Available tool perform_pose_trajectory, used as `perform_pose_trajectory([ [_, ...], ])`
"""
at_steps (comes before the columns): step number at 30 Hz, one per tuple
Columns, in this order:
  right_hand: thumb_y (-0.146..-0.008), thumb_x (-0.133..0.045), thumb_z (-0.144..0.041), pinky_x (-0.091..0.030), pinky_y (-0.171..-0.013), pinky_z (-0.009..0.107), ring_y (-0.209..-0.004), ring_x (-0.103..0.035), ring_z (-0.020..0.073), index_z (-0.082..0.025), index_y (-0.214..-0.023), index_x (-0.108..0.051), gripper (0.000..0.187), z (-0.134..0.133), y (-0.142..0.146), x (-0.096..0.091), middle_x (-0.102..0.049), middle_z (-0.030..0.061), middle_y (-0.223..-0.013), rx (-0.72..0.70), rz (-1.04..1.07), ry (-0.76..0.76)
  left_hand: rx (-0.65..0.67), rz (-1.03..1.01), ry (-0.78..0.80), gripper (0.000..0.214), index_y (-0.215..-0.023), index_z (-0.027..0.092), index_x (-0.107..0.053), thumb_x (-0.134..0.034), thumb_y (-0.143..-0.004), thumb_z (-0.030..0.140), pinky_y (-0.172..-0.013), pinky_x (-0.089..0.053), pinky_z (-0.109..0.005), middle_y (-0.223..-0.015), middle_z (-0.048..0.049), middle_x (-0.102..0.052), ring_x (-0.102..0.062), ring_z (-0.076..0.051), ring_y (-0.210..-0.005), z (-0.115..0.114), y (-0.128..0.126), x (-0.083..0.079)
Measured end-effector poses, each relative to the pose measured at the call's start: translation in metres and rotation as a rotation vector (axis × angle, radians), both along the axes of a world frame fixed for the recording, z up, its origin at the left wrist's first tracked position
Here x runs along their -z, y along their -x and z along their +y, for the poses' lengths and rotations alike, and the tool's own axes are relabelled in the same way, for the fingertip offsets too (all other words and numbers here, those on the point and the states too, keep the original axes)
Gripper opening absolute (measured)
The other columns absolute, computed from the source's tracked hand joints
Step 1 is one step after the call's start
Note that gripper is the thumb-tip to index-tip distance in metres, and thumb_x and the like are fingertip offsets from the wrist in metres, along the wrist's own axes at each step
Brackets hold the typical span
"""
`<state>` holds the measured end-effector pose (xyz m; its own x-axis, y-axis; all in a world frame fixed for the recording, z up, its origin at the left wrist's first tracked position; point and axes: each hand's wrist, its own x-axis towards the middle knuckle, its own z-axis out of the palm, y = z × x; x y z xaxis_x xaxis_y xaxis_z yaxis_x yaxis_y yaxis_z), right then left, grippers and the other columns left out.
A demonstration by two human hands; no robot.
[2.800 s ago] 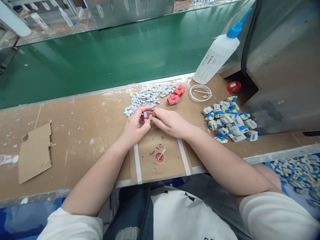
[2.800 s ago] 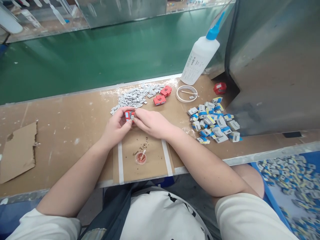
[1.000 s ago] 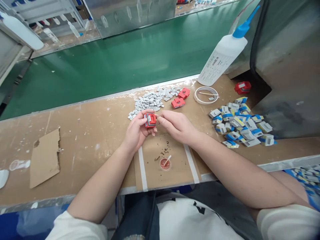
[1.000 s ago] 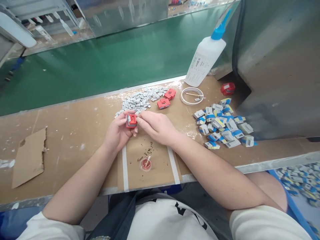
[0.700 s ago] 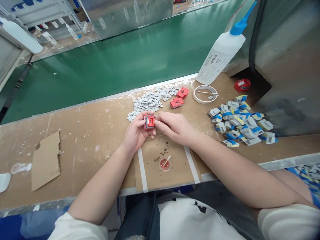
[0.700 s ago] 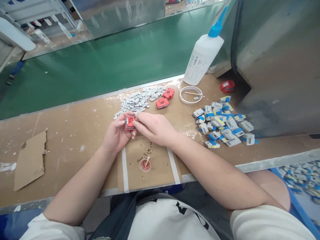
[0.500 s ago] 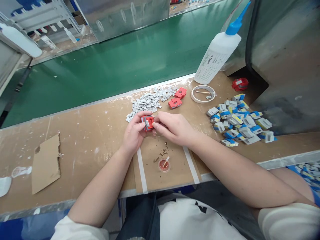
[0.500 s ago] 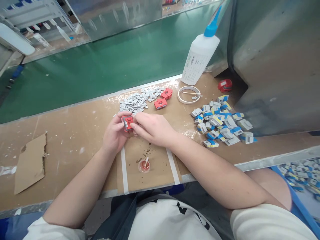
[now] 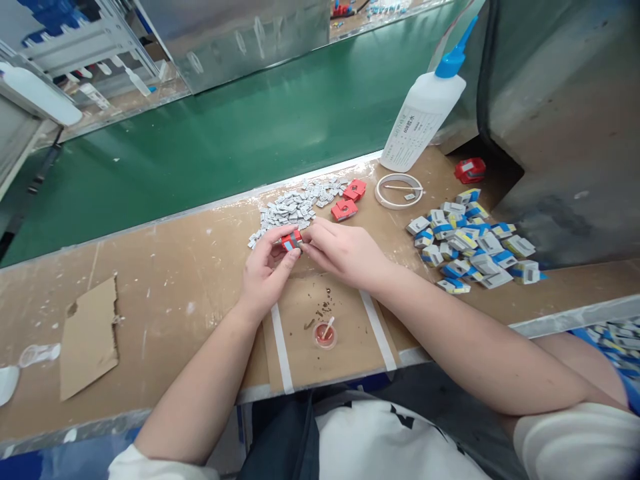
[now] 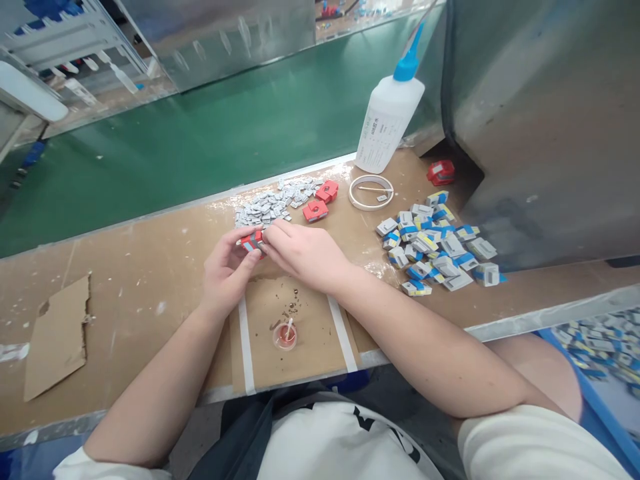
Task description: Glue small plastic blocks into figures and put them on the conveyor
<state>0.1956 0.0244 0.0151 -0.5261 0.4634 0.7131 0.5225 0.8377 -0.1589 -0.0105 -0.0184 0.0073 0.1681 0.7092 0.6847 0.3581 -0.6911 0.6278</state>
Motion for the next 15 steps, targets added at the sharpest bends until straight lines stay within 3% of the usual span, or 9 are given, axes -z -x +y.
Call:
perform_pose_trajectory([
  [7,-0.115,-0.032,-0.04,-0.02,-0.061,0.029,-0.08,-0.049,0.0115,-0.013,-0.104,-0.06,0.04,0.0,0.0,-0.002,-0.062,0.0065,-0.101,-0.001,-0.105,0.03,-0.037,0.072,-0.015,0.044,-0.148,0.024,-0.062,-0.066,-0.104,0.028,-0.113,-0.058,-0.042,-0.144,-0.0147,-0.063,-0.065,-0.024,-0.133,0.0,0.004,0.002],
  [10,-0.115,-0.034,-0.037,-0.022,-0.062,0.028,-0.081,-0.049,0.011,-0.014,-0.106,-0.058,0.035,0.001,-0.002,-0.003,-0.062,0.0061,-0.105,-0.064,-0.135,0.057,-0.035,0.147,-0.072,0.041,-0.146,0.024,-0.064,-0.064,-0.105,0.024,-0.114,-0.056,-0.039,-0.14,-0.0125,-0.065,-0.063,-0.022,-0.134,-0.002,0.003,-0.003],
  [15,-0.112,-0.037,-0.031,-0.022,-0.064,0.028,-0.085,-0.052,0.0108,-0.013,-0.105,-0.058,0.028,0.003,-0.002,-0.001,-0.063,0.0047,-0.107,-0.127,-0.202,0.084,-0.069,0.252,-0.053,0.033,-0.138,0.017,-0.064,-0.059,-0.106,0.021,-0.1,-0.062,-0.028,-0.132,-0.0122,-0.069,-0.069,-0.017,-0.121,-0.007,0.001,-0.01],
])
